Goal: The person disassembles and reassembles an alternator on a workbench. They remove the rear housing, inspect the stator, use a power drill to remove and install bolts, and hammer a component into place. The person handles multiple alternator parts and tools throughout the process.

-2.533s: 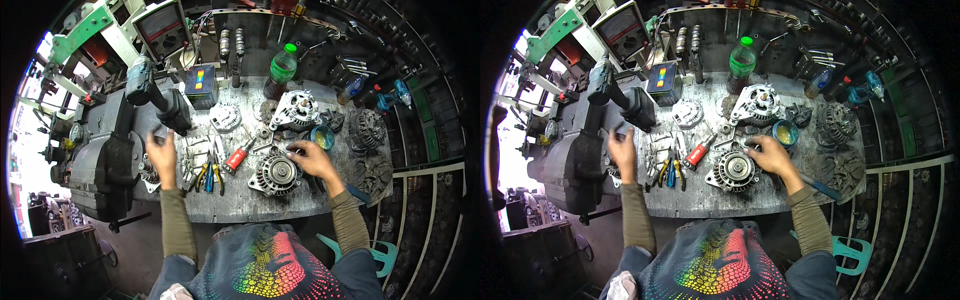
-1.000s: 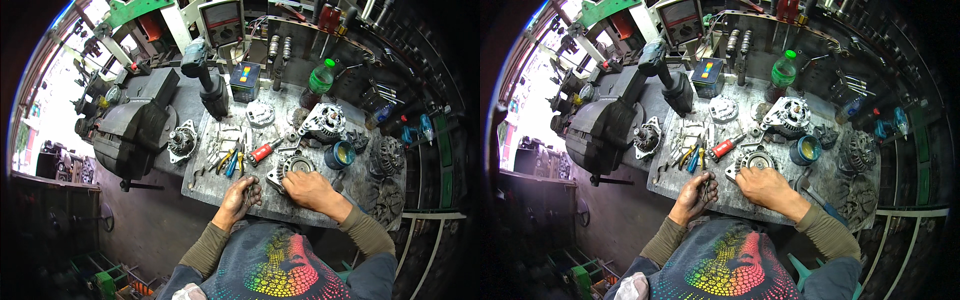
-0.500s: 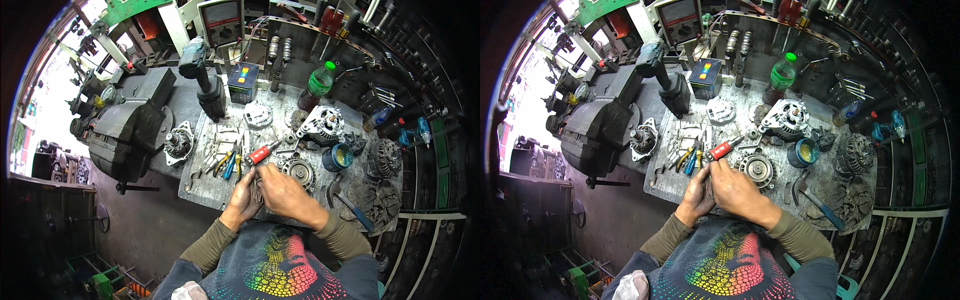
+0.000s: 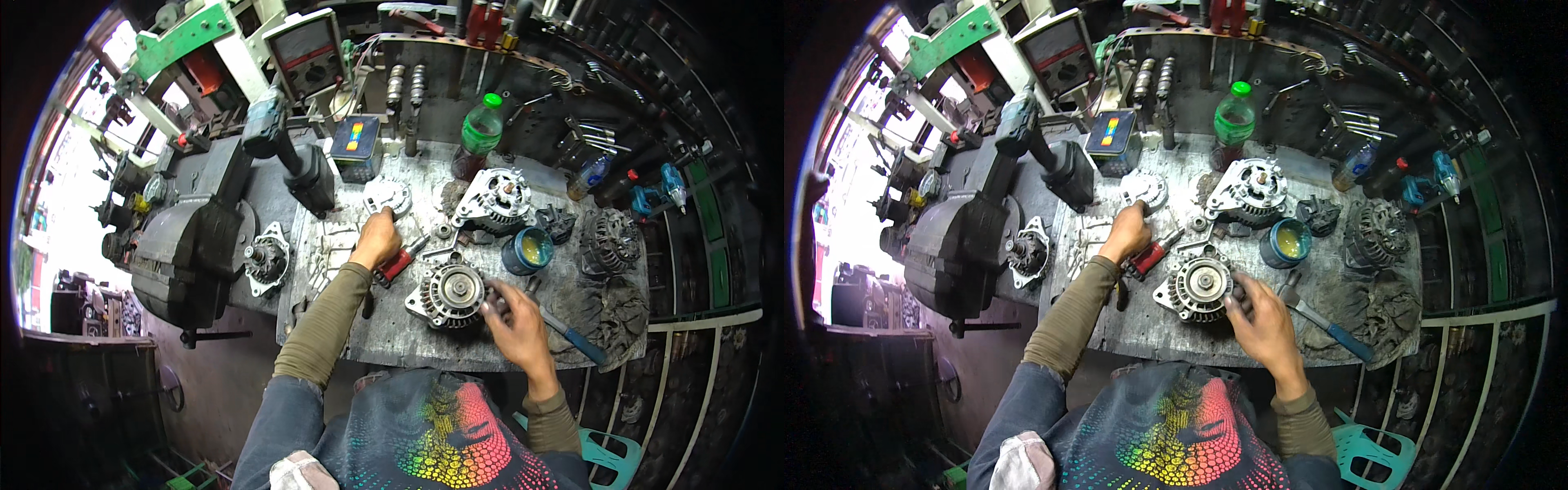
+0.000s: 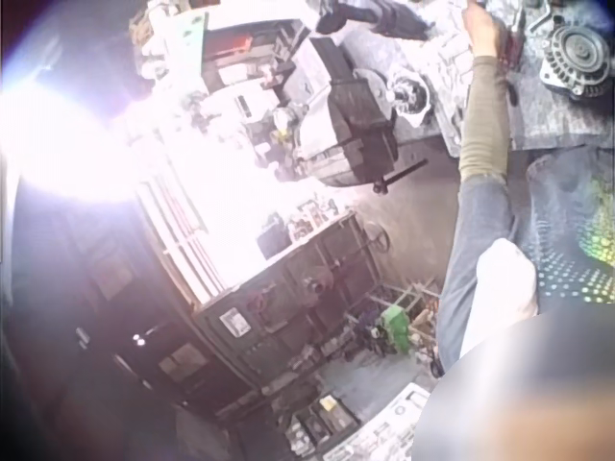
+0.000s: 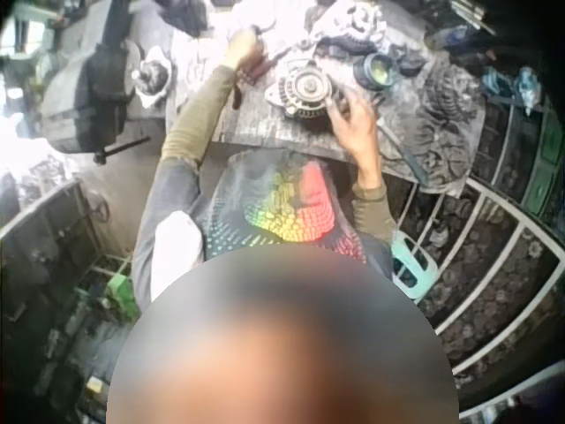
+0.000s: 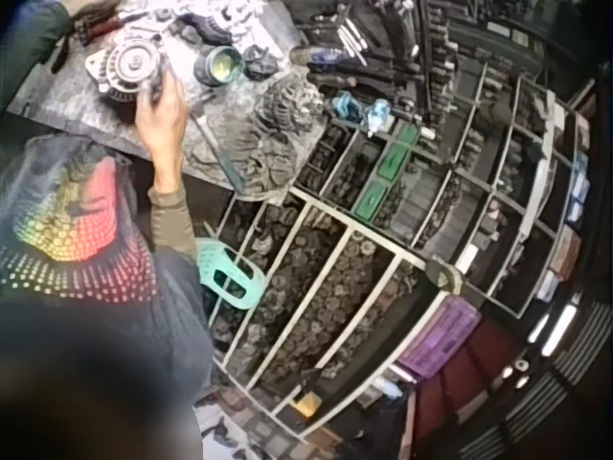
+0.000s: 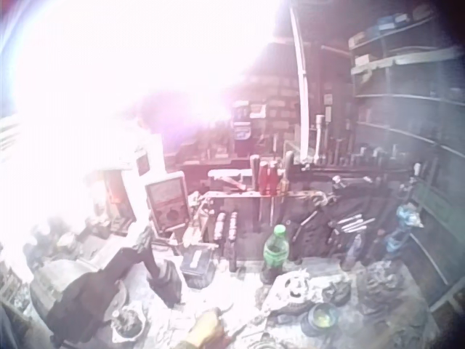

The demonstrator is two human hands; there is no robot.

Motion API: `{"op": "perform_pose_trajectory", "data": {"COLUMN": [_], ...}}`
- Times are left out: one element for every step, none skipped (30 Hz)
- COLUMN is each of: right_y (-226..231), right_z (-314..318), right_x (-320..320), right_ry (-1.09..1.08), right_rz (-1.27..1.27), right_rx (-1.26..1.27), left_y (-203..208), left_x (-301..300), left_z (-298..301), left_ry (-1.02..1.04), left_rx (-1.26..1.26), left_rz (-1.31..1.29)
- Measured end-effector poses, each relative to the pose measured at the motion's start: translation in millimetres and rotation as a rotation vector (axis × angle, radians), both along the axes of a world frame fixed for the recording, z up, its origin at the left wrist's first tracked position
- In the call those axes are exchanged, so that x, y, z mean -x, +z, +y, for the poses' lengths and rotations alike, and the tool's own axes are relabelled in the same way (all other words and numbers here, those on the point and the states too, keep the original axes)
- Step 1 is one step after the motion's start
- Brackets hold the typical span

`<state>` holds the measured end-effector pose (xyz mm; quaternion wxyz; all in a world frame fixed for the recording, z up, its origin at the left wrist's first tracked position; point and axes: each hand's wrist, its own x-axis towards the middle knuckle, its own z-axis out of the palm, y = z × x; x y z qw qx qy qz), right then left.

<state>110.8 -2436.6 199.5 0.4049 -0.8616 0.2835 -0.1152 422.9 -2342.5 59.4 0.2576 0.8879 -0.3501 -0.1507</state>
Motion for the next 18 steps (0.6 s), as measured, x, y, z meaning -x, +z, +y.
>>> {"op": "perform_pose_trajectory", "data": {"right_y": [-9,-18,-27,-35,-42,-47,-49,-51,-50,-50,-48,-46,-44,-43,-42,-43,-43,-44], "right_z": [-1,-3,-6,-7,-8,-9,-9,-8,-7,-7,-4,-4,-4,-6,-8,-12,-16,-19], "right_x": [14,28,39,51,62,70,77,79,81,75,70,60,48,32,16,-1,-16,-28], "right_ry": [-0.022,-0.103,-0.175,-0.277,-0.261,-0.275,-0.302,-0.299,-0.262,-0.207,-0.145,-0.084,-0.015,0.046,0.093,0.13,0.172,0.225], "right_rz": [-0.036,0.002,0.011,0.062,0.021,0.019,0.02,0.052,0.081,0.053,0.031,-0.002,-0.063,-0.18,-0.148,-0.121,-0.095,-0.064], "right_rx": [-0.037,-0.043,-0.052,-0.091,-0.06,-0.051,-0.058,-0.072,-0.121,-0.075,-0.028,0.007,0.11,0.203,0.257,0.291,0.333,0.376], "left_y": [-6,-11,-15,-20,-22,-23,-24,-23,-21,-18,-15,-11,-6,0,5,11,17,23], "left_x": [-4,-6,-8,-5,-4,0,3,4,5,6,7,9,11,13,16,21,26,32], "left_z": [-6,-8,-9,-8,-7,-6,-5,-4,-4,-2,-1,1,4,6,8,13,17,21], "left_ry": [-0.037,-0.074,-0.106,-0.119,-0.153,-0.163,-0.167,-0.163,-0.157,-0.188,-0.187,-0.199,-0.205,-0.186,-0.164,-0.127,-0.078,0.0], "left_rx": [-0.009,-0.035,-0.057,-0.037,-0.027,-0.027,-0.036,-0.03,-0.035,-0.059,-0.063,-0.058,-0.035,0.003,0.058,0.155,0.225,0.243], "left_rz": [-0.047,-0.08,-0.117,-0.189,-0.244,-0.258,-0.276,-0.281,-0.277,-0.282,-0.259,-0.262,-0.287,-0.282,-0.333,-0.317,-0.27,-0.113]}}
